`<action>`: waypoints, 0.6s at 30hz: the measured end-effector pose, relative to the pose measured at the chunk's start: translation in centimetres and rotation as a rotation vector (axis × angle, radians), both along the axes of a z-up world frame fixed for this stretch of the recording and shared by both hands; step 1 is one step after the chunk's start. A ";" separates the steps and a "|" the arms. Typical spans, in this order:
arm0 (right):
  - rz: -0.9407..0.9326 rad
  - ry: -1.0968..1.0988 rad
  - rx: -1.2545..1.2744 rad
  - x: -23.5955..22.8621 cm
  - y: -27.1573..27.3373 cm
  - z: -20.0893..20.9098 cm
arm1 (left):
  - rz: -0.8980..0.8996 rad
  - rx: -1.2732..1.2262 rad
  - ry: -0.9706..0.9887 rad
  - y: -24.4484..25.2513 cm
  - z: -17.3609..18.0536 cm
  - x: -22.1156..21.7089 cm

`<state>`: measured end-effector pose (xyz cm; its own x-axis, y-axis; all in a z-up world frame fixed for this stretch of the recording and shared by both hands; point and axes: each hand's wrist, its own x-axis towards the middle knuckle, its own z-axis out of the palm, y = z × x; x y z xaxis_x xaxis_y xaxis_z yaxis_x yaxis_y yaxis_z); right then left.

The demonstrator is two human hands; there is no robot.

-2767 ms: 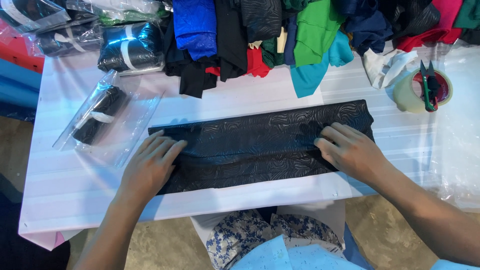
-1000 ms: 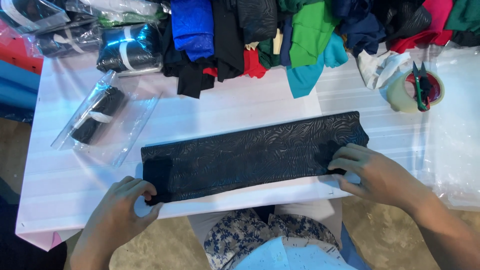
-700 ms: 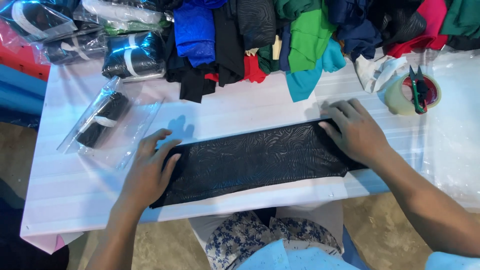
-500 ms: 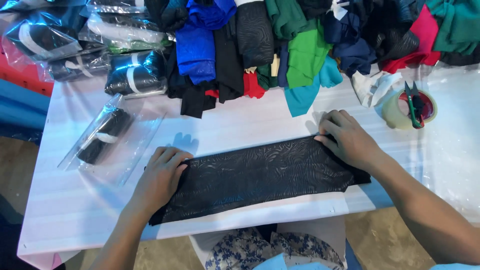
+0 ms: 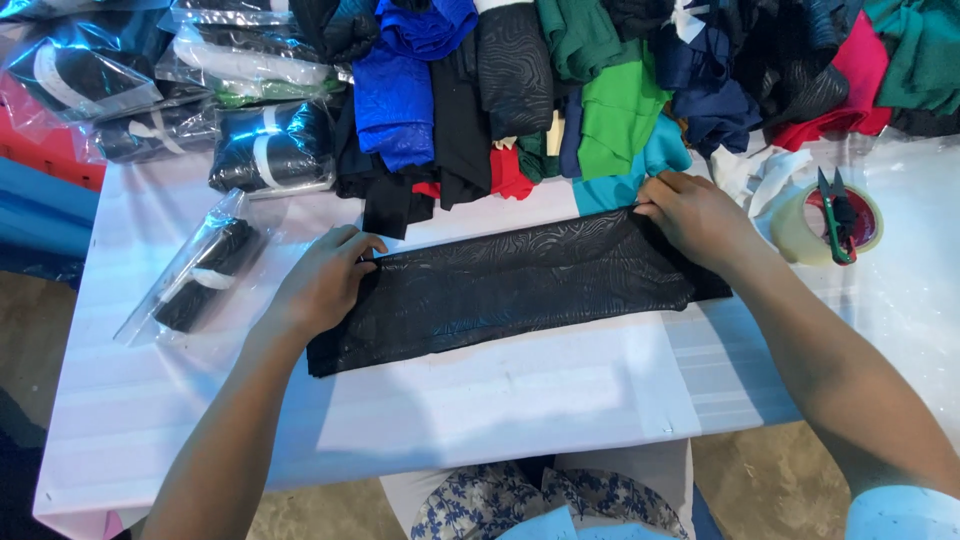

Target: A person folds a black rug, rolls it into a cylinder, and secures it with a white adhesive band on a work table.

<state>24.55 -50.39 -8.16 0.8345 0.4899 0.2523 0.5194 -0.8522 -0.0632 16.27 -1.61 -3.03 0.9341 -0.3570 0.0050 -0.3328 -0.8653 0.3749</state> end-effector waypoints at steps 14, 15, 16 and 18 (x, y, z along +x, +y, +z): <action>0.272 0.289 -0.117 -9.2 11.0 3.8 | -0.028 0.156 -0.082 -8.1 -1.1 -4.3; 0.273 0.287 -0.116 -9.2 10.8 3.6 | -0.027 0.157 -0.083 -7.7 -1.5 -4.3; 0.244 0.274 -0.137 -9.2 10.6 3.5 | 0.011 0.182 -0.095 -7.3 -1.9 -4.3; 0.211 0.264 -0.161 -9.1 9.5 3.0 | 0.047 0.202 -0.103 -6.6 -2.3 -4.5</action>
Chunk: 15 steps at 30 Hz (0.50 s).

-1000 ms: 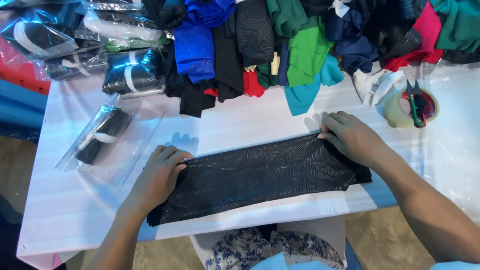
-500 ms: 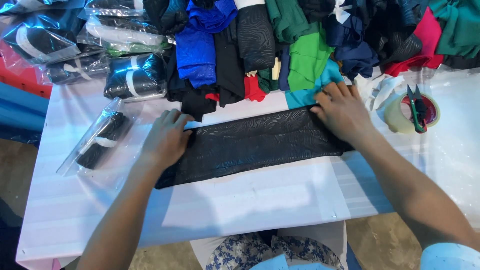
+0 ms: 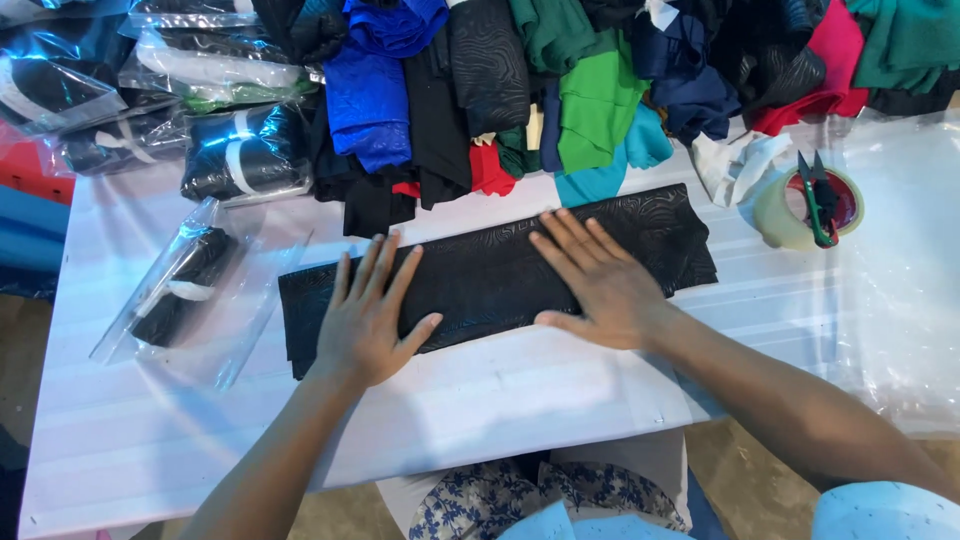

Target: A person folds a black rug, rolls it into a cylinder, and secures it with a white adhesive band on a work table.

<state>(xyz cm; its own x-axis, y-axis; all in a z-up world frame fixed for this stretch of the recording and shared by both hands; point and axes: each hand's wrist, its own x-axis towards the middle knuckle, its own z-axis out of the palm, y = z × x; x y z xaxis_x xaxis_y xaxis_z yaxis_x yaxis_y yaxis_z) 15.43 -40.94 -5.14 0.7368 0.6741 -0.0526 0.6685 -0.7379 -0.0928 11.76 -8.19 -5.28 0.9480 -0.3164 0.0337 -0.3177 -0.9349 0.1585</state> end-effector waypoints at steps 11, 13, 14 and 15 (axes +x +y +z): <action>-0.404 -0.046 0.037 0.3 -7.2 -1.7 | 0.317 0.110 0.041 4.4 -1.0 -1.3; -0.446 -0.033 0.040 0.5 -7.8 -2.0 | 0.319 0.102 0.051 4.6 -0.9 -1.2; -0.491 -0.017 0.042 0.5 -8.1 -2.1 | 0.318 0.093 0.066 4.7 -0.9 -1.2; -0.488 -0.024 0.044 0.5 -8.1 -1.9 | 0.321 0.092 0.058 4.7 -0.9 -1.2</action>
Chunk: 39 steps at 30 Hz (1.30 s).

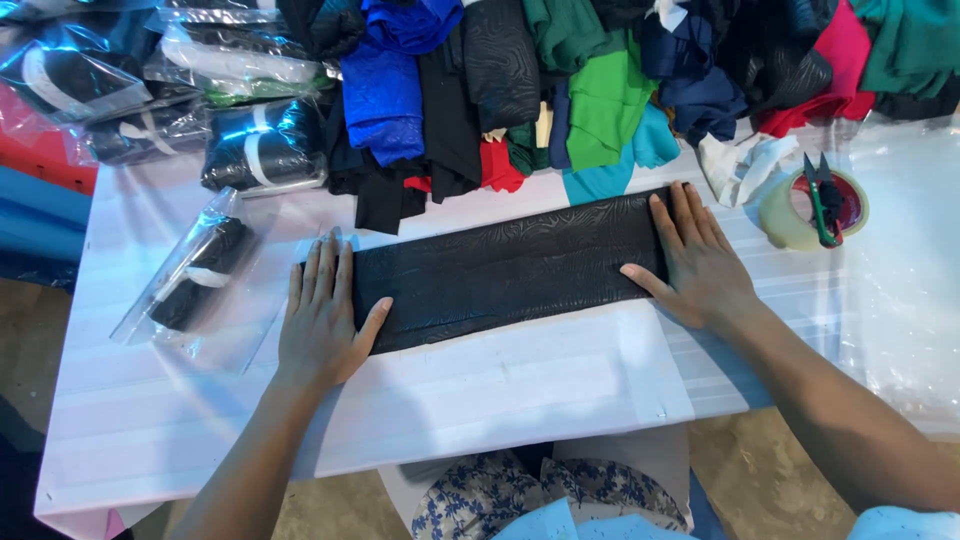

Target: A person folds a black rug, rolls it into a cylinder, and secures it with a white adhesive band on a work table.

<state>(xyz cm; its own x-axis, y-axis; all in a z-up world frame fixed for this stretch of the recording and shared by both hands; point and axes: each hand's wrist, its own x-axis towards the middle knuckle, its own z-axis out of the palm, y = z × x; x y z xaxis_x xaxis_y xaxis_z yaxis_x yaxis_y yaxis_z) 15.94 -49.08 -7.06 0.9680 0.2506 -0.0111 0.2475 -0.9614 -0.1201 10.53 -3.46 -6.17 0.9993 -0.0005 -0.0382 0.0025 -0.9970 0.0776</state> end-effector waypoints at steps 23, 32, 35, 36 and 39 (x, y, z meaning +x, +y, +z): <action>0.605 0.118 0.177 -1.0 17.7 3.5 | -0.063 -0.084 -0.079 6.4 0.6 4.0; 0.661 0.123 -0.001 -0.8 18.3 3.2 | 0.031 -0.710 0.115 2.9 10.6 1.7; 0.692 0.084 0.177 -1.6 18.5 3.9 | 0.024 -0.973 0.214 -1.0 14.6 0.9; 0.690 0.085 0.178 -2.0 18.7 4.4 | 0.023 -0.973 0.215 -1.8 14.1 1.4; 0.678 0.167 0.482 -3.2 19.0 7.1 | 0.053 -1.283 0.270 -4.5 13.3 2.7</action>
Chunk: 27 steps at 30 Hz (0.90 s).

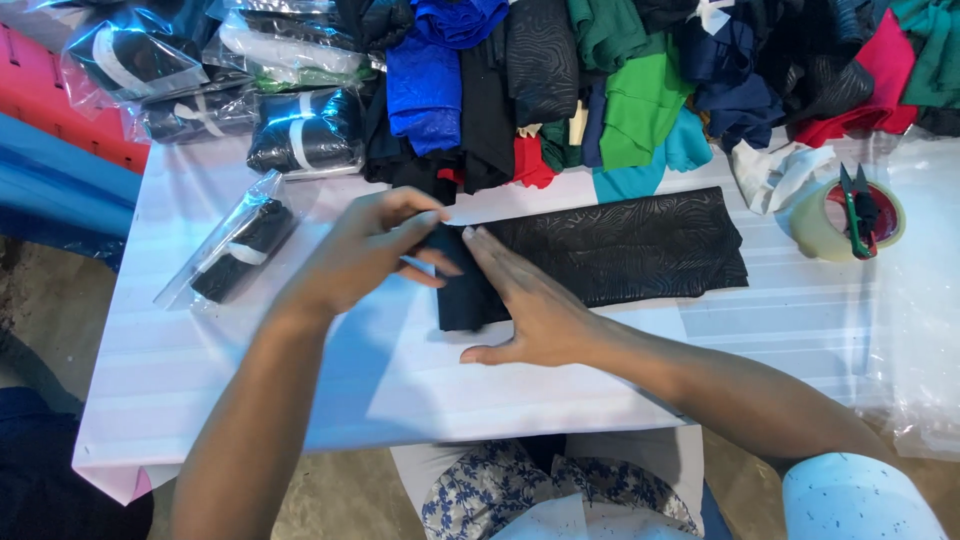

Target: A person folds a black rug, rolls it into a cylinder, and secures it with a white adhesive band on a work table.

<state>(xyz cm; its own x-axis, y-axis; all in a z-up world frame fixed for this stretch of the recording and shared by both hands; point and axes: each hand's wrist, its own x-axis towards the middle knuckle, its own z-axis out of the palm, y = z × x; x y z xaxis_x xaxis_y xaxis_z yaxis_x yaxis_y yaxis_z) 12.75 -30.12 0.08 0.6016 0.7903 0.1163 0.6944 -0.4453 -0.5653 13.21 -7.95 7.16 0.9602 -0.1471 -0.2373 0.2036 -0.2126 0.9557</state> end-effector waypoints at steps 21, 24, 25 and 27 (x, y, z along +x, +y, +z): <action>-0.592 0.538 0.619 2.7 -6.8 -0.7 | -0.359 0.270 -0.339 -4.0 -7.9 4.9; -0.660 0.488 0.626 2.7 -8.6 0.2 | -0.355 0.313 -0.286 -3.5 -10.1 6.1; -0.674 0.466 0.610 2.5 -9.1 0.9 | -0.343 0.275 -0.266 -3.5 -9.9 6.1; -0.692 0.444 0.595 2.9 -10.9 0.3 | -0.334 0.235 -0.245 -3.5 -10.2 6.2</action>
<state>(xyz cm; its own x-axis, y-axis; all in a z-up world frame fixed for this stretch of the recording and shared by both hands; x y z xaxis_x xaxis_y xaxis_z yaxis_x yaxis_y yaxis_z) 15.60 -41.02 0.42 0.9899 0.1384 0.0317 0.0635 -0.2319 -0.9707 19.45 -11.42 -3.02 0.9014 -0.4267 -0.0735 -0.1383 -0.4446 0.8850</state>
